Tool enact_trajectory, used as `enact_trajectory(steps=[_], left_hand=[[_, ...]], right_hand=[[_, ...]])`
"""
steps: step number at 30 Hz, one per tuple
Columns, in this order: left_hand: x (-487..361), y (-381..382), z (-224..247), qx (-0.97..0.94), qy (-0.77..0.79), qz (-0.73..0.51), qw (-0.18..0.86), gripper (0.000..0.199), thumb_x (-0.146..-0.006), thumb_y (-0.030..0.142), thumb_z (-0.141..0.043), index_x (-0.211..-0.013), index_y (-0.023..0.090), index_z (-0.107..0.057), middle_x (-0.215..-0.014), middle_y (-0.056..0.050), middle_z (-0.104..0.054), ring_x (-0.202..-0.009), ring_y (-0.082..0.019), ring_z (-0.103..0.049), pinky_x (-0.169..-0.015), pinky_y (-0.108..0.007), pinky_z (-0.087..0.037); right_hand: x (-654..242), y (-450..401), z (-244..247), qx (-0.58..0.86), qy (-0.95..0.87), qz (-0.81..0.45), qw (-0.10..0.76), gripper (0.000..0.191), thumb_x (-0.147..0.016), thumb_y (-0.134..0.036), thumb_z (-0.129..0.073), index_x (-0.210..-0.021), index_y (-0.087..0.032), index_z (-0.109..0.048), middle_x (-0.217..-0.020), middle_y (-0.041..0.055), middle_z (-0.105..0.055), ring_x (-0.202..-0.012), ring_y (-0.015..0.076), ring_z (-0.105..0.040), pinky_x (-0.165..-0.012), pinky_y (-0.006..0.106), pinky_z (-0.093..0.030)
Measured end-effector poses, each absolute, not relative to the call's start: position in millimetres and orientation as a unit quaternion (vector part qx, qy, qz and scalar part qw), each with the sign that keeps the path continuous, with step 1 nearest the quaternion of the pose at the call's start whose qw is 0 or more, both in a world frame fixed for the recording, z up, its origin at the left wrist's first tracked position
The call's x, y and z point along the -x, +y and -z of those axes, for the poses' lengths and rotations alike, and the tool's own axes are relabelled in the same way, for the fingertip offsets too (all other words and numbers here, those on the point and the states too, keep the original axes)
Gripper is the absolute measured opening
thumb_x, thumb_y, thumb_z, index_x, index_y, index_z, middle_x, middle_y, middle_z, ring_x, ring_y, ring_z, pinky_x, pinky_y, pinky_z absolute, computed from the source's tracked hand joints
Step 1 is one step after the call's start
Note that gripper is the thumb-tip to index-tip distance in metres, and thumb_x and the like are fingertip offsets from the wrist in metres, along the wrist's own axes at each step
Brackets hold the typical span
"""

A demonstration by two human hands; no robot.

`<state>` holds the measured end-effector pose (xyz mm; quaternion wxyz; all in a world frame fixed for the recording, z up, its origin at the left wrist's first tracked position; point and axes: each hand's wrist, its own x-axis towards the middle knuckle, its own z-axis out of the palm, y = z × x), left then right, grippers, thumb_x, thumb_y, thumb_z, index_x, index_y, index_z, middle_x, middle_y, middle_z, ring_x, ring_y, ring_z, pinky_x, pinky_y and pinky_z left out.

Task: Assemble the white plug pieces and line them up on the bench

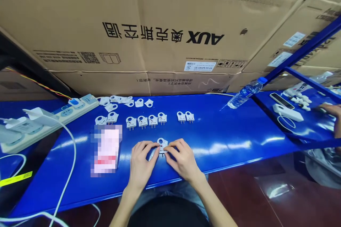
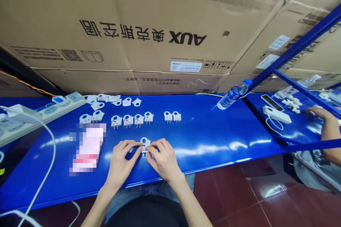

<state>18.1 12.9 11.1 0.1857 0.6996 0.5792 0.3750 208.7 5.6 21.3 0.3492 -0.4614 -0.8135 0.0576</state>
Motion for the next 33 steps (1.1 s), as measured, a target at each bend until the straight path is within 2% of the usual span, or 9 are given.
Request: enact_trajectory(steps=[13,18,22,27,30,33], left_hand=[[-19.1,11.0,-16.5,-0.69,0.567,-0.398,0.208,0.015,-0.1,0.034,-0.059,-0.092,0.025,-0.067,-0.098,-0.002,-0.073,-0.099,-0.023,-0.067,-0.097,-0.043,-0.046],[-17.4,11.6,-15.2,-0.656,0.6,-0.424,0.171,0.017,-0.101,0.037,-0.059,-0.095,0.025,-0.069,-0.097,-0.004,-0.071,-0.099,-0.025,-0.064,-0.095,-0.043,-0.049],[-16.7,11.7,-11.4,-0.668,0.623,-0.39,0.113,0.021,-0.101,0.037,-0.056,-0.097,0.024,-0.072,-0.098,-0.007,-0.07,-0.101,-0.028,-0.062,-0.093,-0.046,-0.048],[-17.4,10.8,-7.5,-0.689,0.634,-0.343,0.078,0.023,-0.101,0.034,-0.053,-0.099,0.023,-0.073,-0.101,-0.008,-0.069,-0.102,-0.03,-0.061,-0.092,-0.046,-0.047],[-17.8,11.0,-7.1,-0.69,0.634,-0.341,0.078,0.022,-0.101,0.034,-0.053,-0.099,0.023,-0.071,-0.101,-0.008,-0.07,-0.102,-0.03,-0.06,-0.093,-0.047,-0.046],[-17.5,11.2,-7.4,-0.686,0.636,-0.344,0.085,0.021,-0.102,0.034,-0.052,-0.1,0.023,-0.07,-0.102,-0.008,-0.07,-0.102,-0.03,-0.061,-0.094,-0.048,-0.045]], right_hand=[[-209.1,8.0,-16.8,0.474,-0.798,-0.099,0.359,0.013,-0.096,-0.016,-0.066,-0.107,-0.021,-0.07,-0.099,0.0064,-0.071,-0.094,0.0225,-0.063,-0.079,0.036,-0.056],[-217.5,13.4,-17.3,0.489,-0.772,-0.14,0.382,0.014,-0.094,-0.016,-0.067,-0.105,-0.023,-0.071,-0.098,0.0052,-0.07,-0.094,0.022,-0.064,-0.082,0.036,-0.057],[-234.9,29.9,-22.7,0.489,-0.772,-0.138,0.381,0.012,-0.094,-0.018,-0.067,-0.103,-0.024,-0.071,-0.097,0.0044,-0.07,-0.094,0.0222,-0.064,-0.084,0.037,-0.056],[-256.4,71.4,-33.5,0.511,-0.788,-0.101,0.328,0.008,-0.097,-0.023,-0.066,-0.102,-0.024,-0.072,-0.1,0.0049,-0.071,-0.099,0.023,-0.063,-0.091,0.038,-0.053],[-261.6,97.6,-35.7,0.548,-0.793,-0.073,0.258,0.009,-0.099,-0.026,-0.065,-0.103,-0.023,-0.072,-0.104,0.0062,-0.071,-0.101,0.0239,-0.062,-0.087,0.036,-0.053],[-259.9,113.0,-34.2,0.564,-0.79,-0.062,0.233,0.012,-0.1,-0.024,-0.063,-0.106,-0.022,-0.073,-0.105,0.008,-0.071,-0.1,0.0259,-0.06,-0.082,0.037,-0.052]])
